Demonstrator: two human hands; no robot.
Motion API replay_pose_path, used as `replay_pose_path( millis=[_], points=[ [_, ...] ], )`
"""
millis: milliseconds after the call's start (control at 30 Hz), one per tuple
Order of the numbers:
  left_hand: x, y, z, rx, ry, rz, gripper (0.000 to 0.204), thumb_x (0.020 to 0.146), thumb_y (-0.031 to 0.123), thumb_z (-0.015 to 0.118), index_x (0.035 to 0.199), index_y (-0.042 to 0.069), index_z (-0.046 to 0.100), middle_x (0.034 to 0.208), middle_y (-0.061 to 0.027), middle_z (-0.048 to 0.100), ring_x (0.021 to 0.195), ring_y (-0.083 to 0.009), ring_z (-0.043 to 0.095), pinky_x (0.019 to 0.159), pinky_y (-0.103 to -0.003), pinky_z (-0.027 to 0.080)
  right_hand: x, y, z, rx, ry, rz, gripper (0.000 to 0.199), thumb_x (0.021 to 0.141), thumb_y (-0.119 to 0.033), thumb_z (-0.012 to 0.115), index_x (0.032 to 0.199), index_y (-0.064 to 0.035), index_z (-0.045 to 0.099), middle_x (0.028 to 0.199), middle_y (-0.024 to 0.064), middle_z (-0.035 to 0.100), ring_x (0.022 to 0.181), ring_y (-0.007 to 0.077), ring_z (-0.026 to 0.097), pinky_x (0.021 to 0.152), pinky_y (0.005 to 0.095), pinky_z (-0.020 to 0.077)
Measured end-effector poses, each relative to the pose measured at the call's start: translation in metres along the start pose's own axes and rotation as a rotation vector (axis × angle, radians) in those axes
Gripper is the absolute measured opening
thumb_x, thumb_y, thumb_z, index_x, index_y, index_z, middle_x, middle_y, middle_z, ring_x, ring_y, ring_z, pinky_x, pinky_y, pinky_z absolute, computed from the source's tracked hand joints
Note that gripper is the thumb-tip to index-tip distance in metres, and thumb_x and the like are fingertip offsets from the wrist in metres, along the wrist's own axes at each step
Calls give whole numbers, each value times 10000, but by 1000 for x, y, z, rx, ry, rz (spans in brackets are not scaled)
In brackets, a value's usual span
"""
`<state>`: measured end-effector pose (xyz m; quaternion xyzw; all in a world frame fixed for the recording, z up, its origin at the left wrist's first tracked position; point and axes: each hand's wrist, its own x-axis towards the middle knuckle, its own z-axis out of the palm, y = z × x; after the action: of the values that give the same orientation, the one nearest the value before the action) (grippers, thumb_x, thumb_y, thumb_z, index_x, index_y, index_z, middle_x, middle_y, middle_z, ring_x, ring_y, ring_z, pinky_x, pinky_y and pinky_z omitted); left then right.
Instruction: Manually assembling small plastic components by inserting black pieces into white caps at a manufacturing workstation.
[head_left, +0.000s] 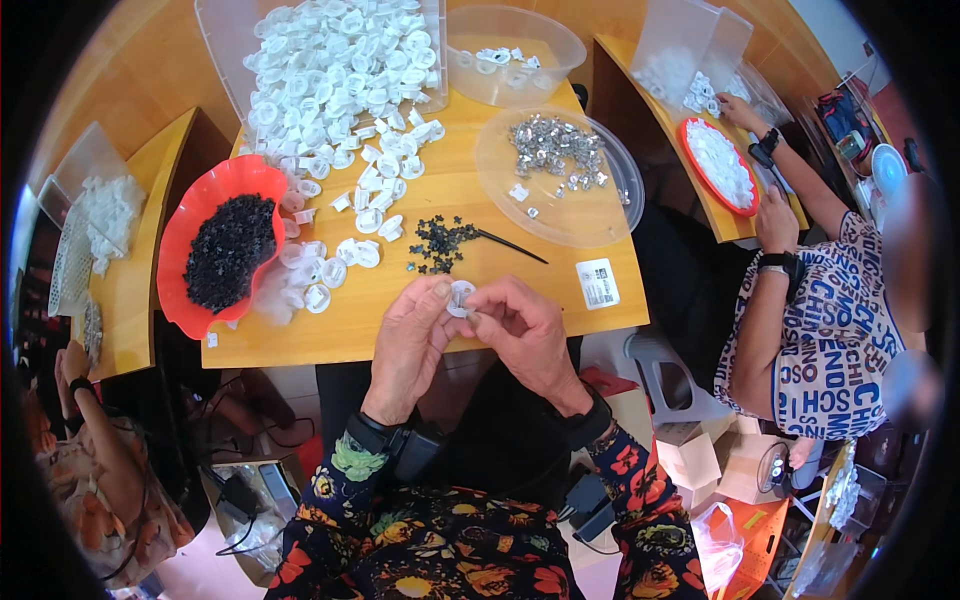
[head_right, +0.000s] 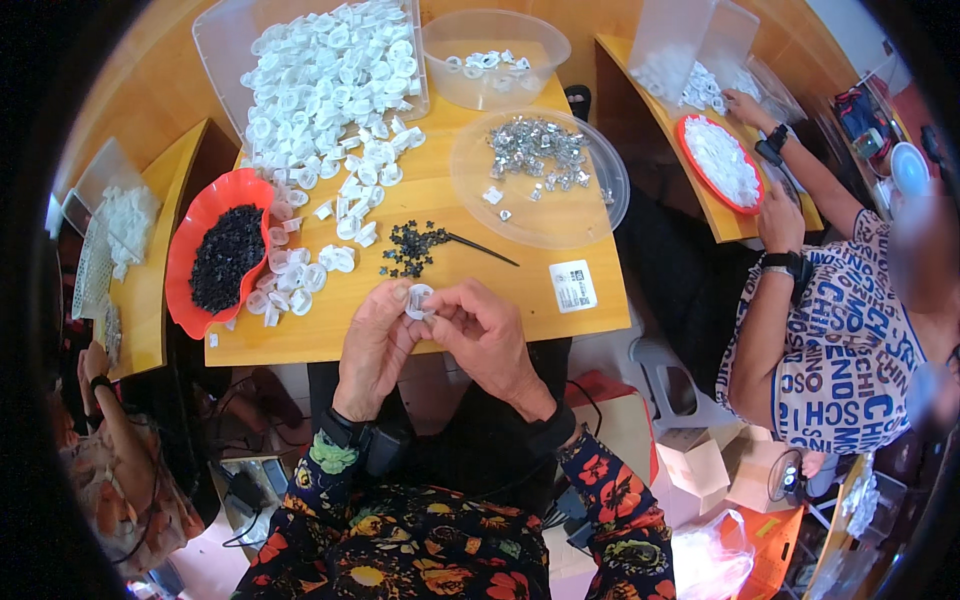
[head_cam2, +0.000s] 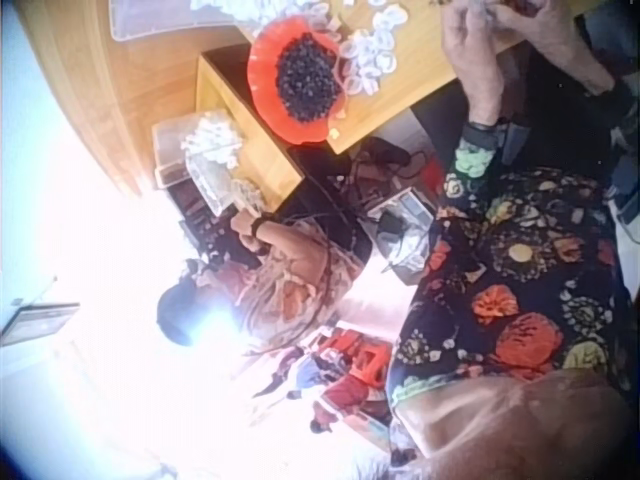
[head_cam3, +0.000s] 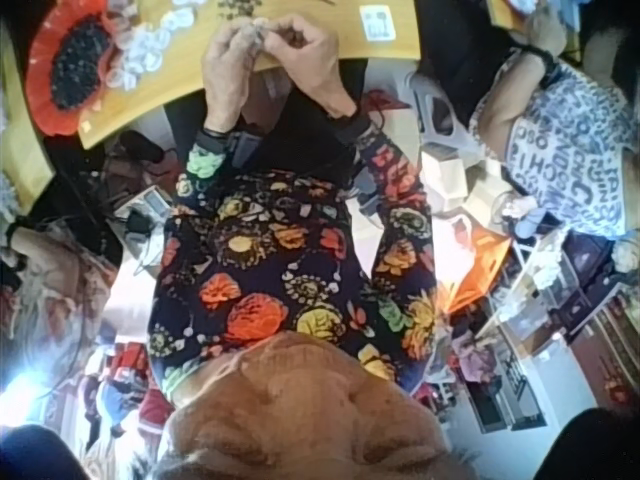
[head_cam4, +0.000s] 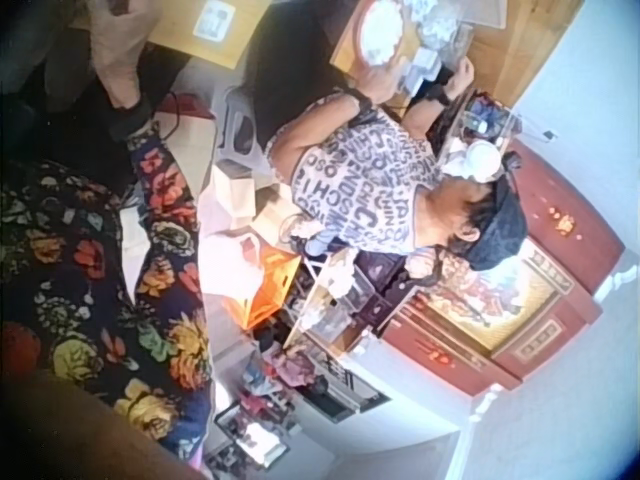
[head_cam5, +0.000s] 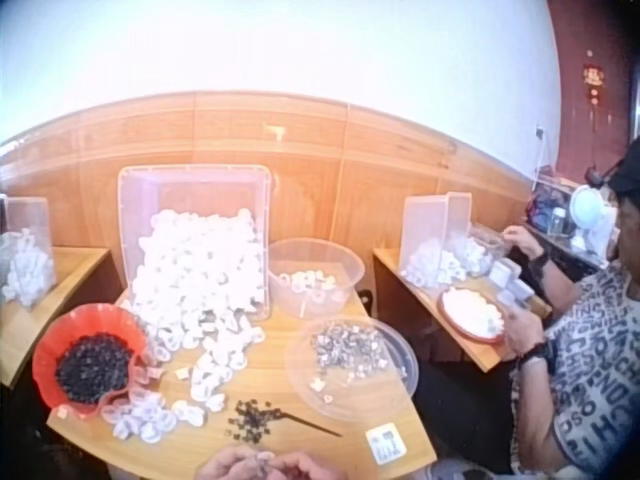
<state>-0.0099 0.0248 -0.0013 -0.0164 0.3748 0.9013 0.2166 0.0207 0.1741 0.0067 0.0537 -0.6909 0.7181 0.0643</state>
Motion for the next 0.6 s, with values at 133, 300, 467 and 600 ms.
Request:
replay_pose_path(
  millis=[133, 300, 467, 600],
  points=[
    [1, -1, 0, -8, -3, -10, 192, 963, 164, 517, 1073, 12, 556, 972, -80, 624, 853, -135, 611, 710, -266, 511, -1, 1, 1, -91, 11, -97, 184, 819, -2, 657, 998, -37, 627, 818, 28, 565, 701, 78, 582, 605, 210, 470],
    [0, 5, -2, -10, 2, -22, 190, 962, 173, 521, 1057, 15, 569, 979, -76, 629, 859, -133, 610, 710, -256, 506, -1, 4, 7, -263, 9, -225, 234, 794, -10, 672, 1016, -82, 655, 797, 46, 547, 654, 110, 575, 577, 225, 455],
    [1, 5, 1, 14, 43, -51, 192, 960, 177, 526, 1048, 13, 573, 983, -76, 633, 839, -127, 605, 704, -253, 504, -1, 2, 8, -305, 72, -257, 227, 792, -25, 671, 1008, -94, 663, 802, 52, 551, 648, 144, 576, 571, 263, 465],
    [0, 7, 4, 42, 44, -59, 189, 962, 165, 516, 1049, 3, 561, 960, -84, 626, 813, -133, 602, 690, -256, 506, 6, 0, -1, -520, 45, -455, 228, 783, -25, 675, 999, -98, 661, 805, 55, 552, 647, 154, 582, 566, 267, 467]
  ],
)
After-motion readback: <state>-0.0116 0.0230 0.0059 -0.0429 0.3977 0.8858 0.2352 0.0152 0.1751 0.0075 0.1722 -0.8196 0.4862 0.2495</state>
